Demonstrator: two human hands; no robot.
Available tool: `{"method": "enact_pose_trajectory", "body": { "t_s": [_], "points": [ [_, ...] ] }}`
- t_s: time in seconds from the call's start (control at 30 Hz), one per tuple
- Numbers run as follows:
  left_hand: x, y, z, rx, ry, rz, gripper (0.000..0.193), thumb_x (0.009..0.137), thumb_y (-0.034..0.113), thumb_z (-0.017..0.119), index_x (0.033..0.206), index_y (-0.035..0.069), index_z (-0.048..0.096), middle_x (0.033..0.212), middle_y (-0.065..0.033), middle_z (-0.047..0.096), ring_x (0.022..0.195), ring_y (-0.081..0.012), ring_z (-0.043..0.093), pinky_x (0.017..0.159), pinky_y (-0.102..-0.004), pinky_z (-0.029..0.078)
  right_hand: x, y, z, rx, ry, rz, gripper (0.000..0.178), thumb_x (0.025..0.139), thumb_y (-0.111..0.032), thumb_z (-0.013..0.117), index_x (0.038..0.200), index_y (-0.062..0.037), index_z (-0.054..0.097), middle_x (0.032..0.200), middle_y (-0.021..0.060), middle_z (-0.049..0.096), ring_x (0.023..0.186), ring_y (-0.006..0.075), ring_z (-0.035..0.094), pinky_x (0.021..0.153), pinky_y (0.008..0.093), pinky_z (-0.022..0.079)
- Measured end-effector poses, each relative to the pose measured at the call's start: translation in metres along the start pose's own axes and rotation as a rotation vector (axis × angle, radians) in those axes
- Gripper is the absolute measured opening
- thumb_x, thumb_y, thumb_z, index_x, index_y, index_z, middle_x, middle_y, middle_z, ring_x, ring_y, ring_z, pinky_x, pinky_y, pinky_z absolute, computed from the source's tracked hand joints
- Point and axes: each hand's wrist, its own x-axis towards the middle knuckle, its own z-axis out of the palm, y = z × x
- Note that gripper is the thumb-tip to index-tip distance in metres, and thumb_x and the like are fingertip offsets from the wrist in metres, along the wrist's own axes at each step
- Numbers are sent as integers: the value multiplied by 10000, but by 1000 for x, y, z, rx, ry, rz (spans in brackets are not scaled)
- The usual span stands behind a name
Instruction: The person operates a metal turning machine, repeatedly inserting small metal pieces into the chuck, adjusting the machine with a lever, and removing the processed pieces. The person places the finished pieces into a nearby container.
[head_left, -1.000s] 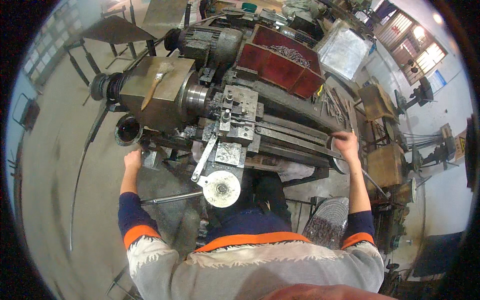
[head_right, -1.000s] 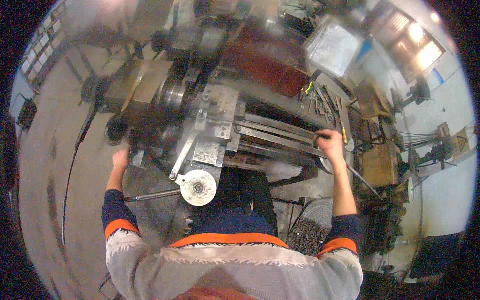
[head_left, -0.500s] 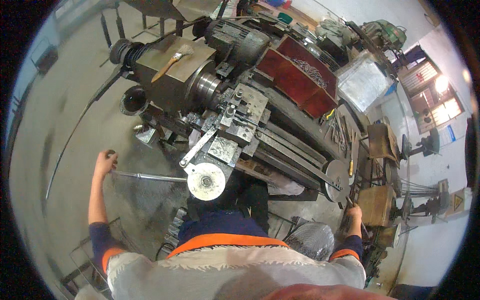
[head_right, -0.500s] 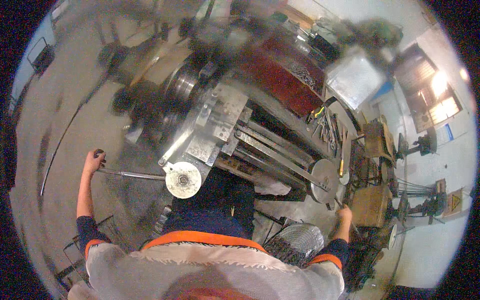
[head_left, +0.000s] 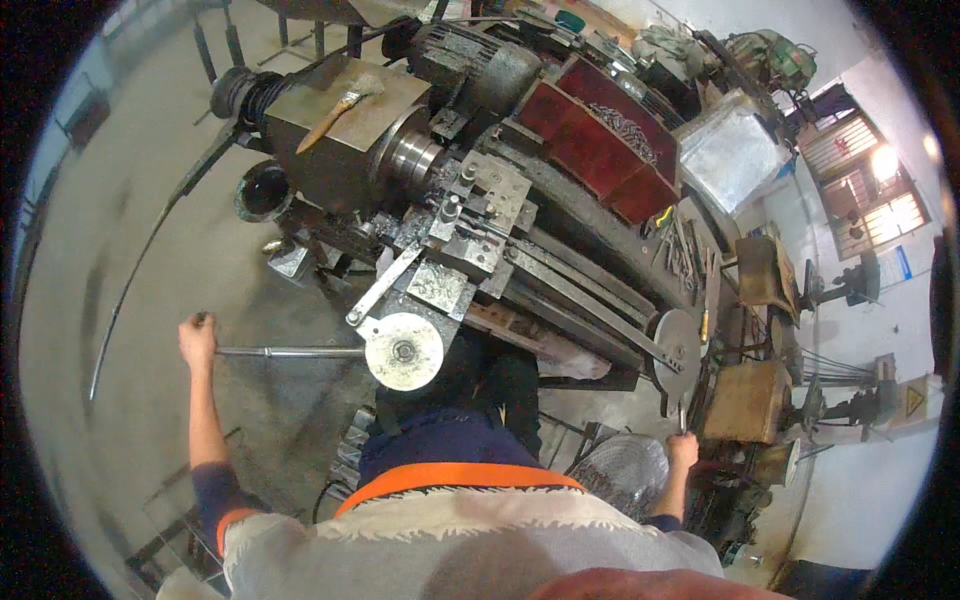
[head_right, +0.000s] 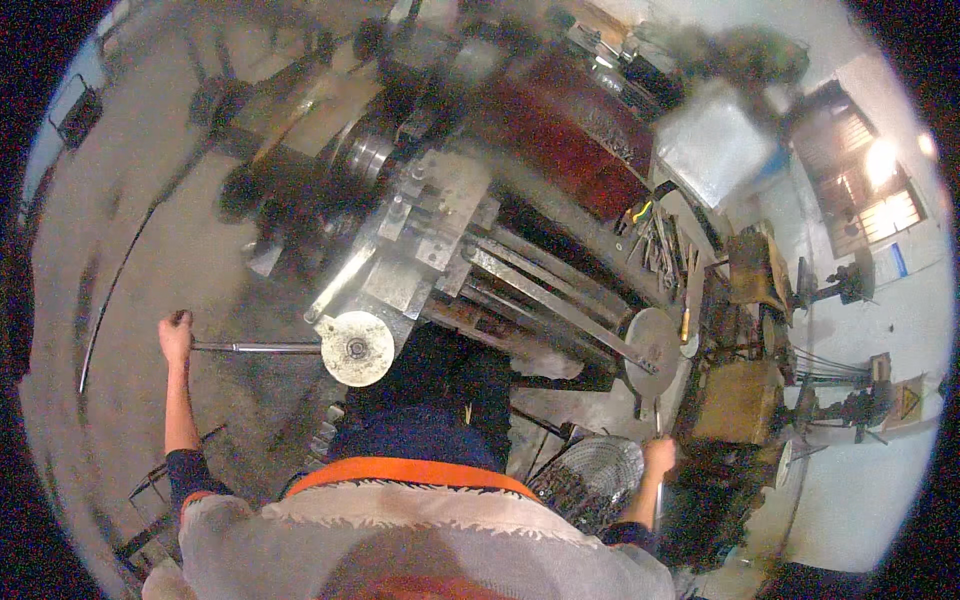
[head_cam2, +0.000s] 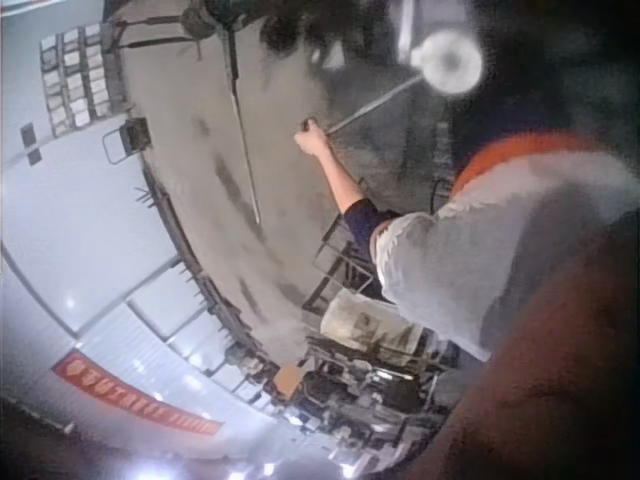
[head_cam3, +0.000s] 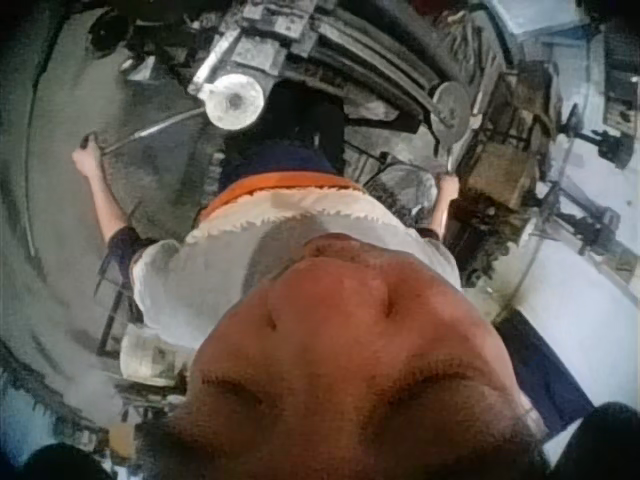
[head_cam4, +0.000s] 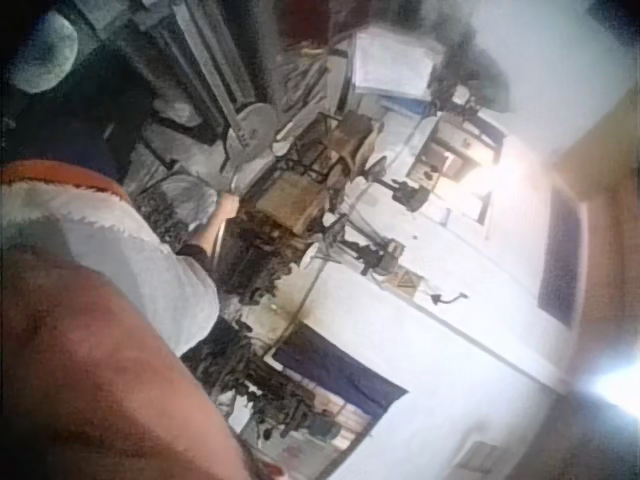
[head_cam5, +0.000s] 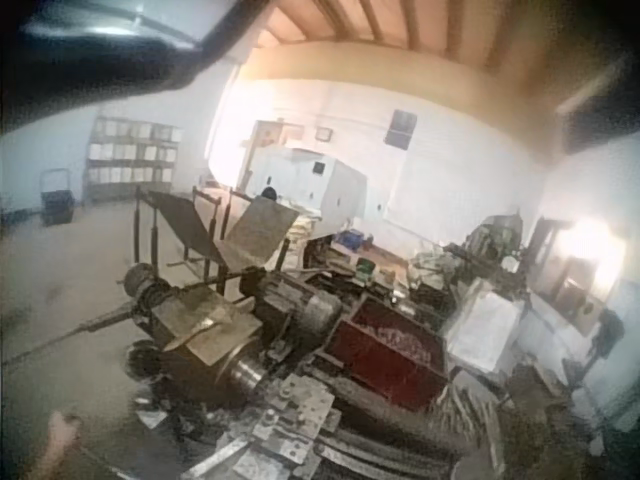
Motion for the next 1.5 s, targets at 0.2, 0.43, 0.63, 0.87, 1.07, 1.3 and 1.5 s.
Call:
{"method": "enact_pose_trajectory", "body": {
  "t_s": [0.2,0.43,0.63,0.87,1.07,1.3,1.5],
  "points": [
    [1,18,9,-332,141,-10,233,797,186,572,927,-1,623,575,-47,553,466,-103,518,424,-236,389,-46,-16,-4,185,53,-38,333,585,-245,618,803,7,607,822,229,611,809,405,585,717,459,466],
    [18,16,20,-364,176,79,233,804,157,551,928,-31,612,576,-64,556,471,-106,521,446,-242,410,-60,-21,0,295,70,-38,324,583,-233,548,820,-23,611,820,233,607,834,406,572,744,429,440],
    [30,2,27,-439,123,101,227,812,147,549,927,-41,604,608,-78,570,489,-124,541,455,-251,424,-70,-32,-10,267,100,-13,343,592,-245,546,841,-15,599,844,232,604,830,415,568,743,440,440],
    [18,5,20,-472,134,31,217,801,114,558,947,-45,591,698,-91,598,546,-140,570,494,-249,449,-41,-14,-2,183,229,-65,337,612,-283,559,820,-20,600,778,232,609,814,418,572,712,473,457],
    [18,12,47,-490,372,-189,264,747,80,582,987,-31,582,805,-108,610,640,-151,581,502,-255,442,24,15,10,4,145,-155,385,645,-332,529,819,-4,631,795,230,621,785,402,598,707,458,469],
    [72,96,99,-509,168,97,318,697,157,614,966,-12,611,735,-103,614,573,-155,576,559,-295,461,38,9,10,97,96,-84,391,652,-326,531,797,25,622,809,254,612,799,403,598,724,446,475],
    [85,151,130,-295,92,286,293,686,175,615,918,-3,630,759,-111,638,663,-190,599,652,-305,467,-21,-3,4,93,37,38,397,637,-297,559,831,45,615,863,252,612,848,407,588,771,447,463]
  ]
}}
